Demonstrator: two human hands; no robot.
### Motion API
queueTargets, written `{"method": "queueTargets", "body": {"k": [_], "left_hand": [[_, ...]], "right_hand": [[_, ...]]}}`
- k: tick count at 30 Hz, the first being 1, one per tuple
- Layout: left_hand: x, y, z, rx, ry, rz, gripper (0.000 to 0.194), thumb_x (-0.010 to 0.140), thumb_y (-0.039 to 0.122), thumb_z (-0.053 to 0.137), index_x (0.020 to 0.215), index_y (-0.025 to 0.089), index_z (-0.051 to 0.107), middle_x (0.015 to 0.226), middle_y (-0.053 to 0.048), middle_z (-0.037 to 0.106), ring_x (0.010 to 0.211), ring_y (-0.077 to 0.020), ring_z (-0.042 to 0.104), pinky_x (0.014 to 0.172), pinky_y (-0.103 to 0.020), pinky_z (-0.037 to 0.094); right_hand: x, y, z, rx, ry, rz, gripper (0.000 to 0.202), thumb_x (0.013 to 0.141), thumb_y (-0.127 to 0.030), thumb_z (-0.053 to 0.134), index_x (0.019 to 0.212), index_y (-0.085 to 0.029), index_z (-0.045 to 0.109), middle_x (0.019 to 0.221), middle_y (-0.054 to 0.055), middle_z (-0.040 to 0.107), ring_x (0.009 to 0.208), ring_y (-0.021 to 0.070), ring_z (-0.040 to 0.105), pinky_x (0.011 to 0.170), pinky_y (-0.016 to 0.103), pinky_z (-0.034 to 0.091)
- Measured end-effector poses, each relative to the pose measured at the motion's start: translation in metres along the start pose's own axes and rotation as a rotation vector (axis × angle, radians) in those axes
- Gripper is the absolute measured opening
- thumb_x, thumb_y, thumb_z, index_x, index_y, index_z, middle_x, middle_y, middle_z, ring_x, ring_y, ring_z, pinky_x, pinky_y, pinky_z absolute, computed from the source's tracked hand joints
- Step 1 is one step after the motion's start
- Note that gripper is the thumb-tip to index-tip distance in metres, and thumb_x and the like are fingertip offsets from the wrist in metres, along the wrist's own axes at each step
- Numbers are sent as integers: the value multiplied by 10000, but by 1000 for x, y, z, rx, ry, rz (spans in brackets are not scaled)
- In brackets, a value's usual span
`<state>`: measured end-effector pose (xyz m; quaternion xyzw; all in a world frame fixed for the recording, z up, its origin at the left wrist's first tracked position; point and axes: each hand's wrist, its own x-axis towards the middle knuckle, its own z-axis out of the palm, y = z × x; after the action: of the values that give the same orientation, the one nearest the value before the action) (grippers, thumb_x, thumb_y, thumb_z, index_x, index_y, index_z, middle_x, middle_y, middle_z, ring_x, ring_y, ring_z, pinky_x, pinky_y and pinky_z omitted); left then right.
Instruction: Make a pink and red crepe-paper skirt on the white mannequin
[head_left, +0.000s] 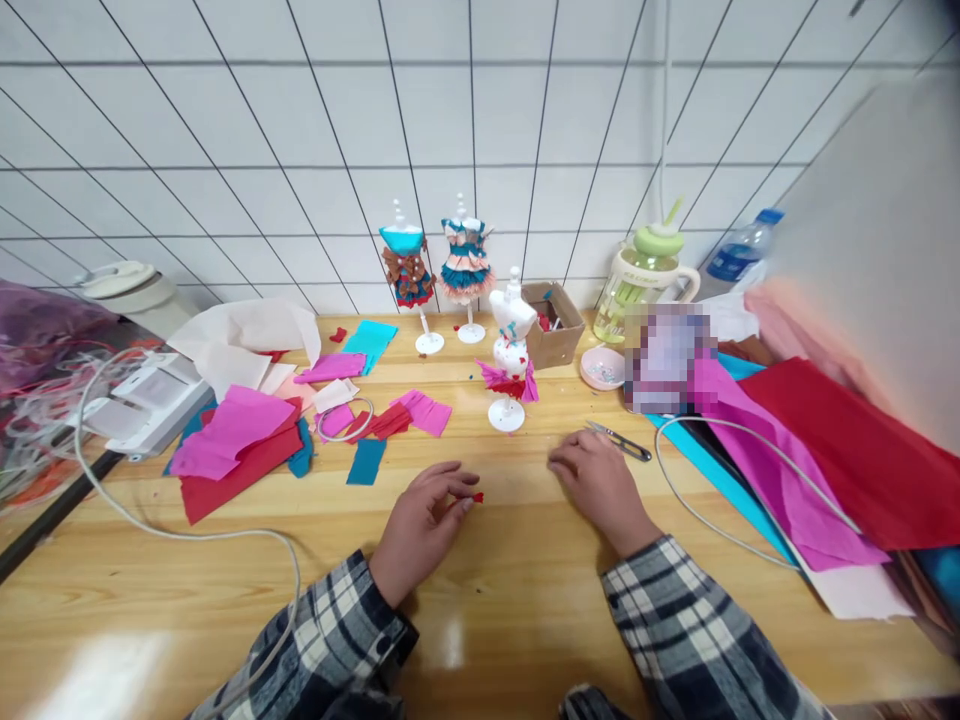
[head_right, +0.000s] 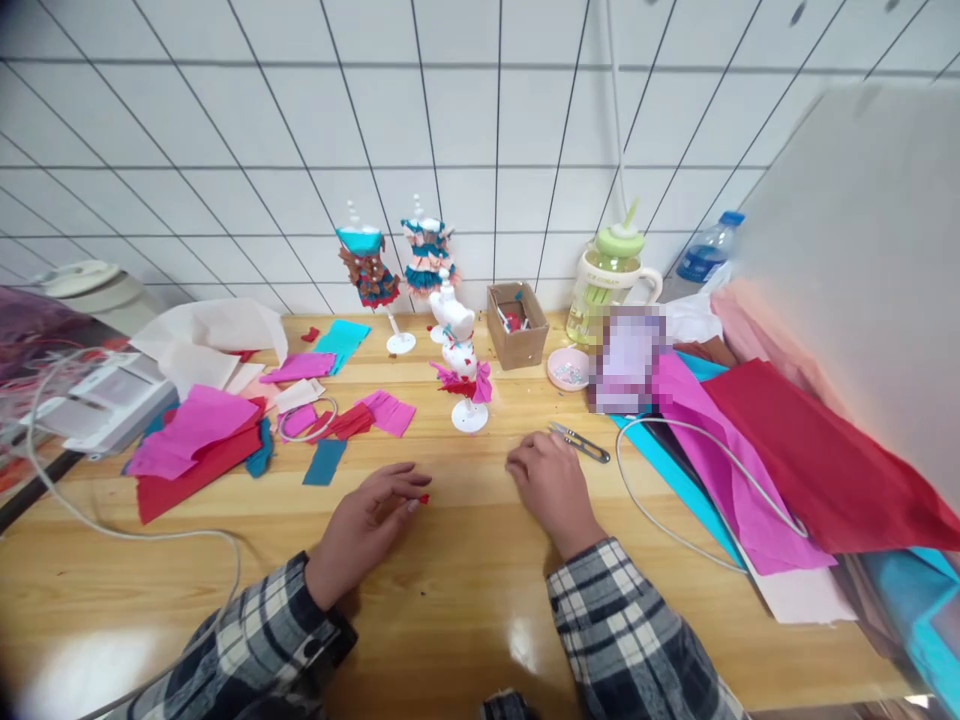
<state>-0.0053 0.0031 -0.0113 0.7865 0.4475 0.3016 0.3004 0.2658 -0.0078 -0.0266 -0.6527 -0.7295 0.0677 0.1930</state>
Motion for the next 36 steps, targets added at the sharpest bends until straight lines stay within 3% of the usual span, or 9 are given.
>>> {"method": "queueTargets", "body": {"k": [8, 12, 15, 18, 21, 24, 27, 36], "left_hand": [[33, 5, 13, -38, -13, -67, 108, 798, 218, 578, 790, 204, 684, 842, -37, 715, 853, -203, 650, 801, -328, 494], [29, -8, 9, -160, 51, -190, 145, 828, 274, 557, 831, 197, 680, 836, -37, 723, 816, -198, 660, 761, -306, 494], [25, -16, 6, -290, 105, -268, 163, 833, 304, 556, 831, 187, 669, 830, -40, 728, 811, -195, 667, 767, -300, 499], [22, -17, 5, -368, 125, -307, 156, 814, 306, 577, 806, 176, 663, 820, -45, 729, 802, -196, 669, 766, -297, 504], [21, -12, 7, -378, 123, -328, 141, 800, 289, 592, 786, 169, 666, 805, -47, 727, 780, -189, 666, 751, -289, 506], [20, -8, 10, -376, 122, -338, 128, 793, 268, 596, 796, 165, 672, 799, -49, 726, 763, -182, 667, 731, -280, 510], [20, -6, 15, -388, 119, -329, 125, 792, 265, 602, 798, 162, 673, 794, -50, 726, 744, -176, 667, 713, -274, 514], [15, 1, 20, -350, 130, -283, 122, 801, 277, 614, 812, 170, 670, 810, -44, 722, 761, -167, 662, 721, -264, 513]], "right_hand": [[-2, -24, 13, -55, 60, 18, 150, 893, -174, 529, 855, -201, 671, 907, 64, 624, 880, 227, 522, 802, 367, 370], [0, -54, 22, 396, 171, 106, 166, 892, -260, 545, 852, -216, 700, 910, 65, 622, 873, 212, 553, 790, 333, 421], [5, -83, 30, 751, 135, 205, 233, 887, -359, 545, 834, -207, 715, 875, 64, 624, 816, 197, 582, 713, 302, 454], [6, -101, 37, 973, 72, 208, 320, 912, -405, 476, 847, -204, 715, 887, 68, 637, 869, 198, 600, 767, 302, 464], [1, -103, 41, 1025, 41, 219, 246, 842, -409, 575, 874, -199, 701, 948, 72, 638, 857, 202, 597, 683, 282, 462], [-4, -98, 44, 983, -11, 249, 192, 786, -371, 635, 823, -188, 677, 863, 57, 643, 738, 184, 579, 592, 269, 428], [-4, -95, 45, 1003, -72, 255, 178, 803, -357, 607, 803, -185, 653, 740, 35, 648, 676, 175, 569, 601, 277, 426], [-3, -96, 38, 1017, -39, 239, 184, 792, -352, 610, 831, -189, 685, 790, 31, 690, 720, 176, 598, 649, 280, 445]]}}
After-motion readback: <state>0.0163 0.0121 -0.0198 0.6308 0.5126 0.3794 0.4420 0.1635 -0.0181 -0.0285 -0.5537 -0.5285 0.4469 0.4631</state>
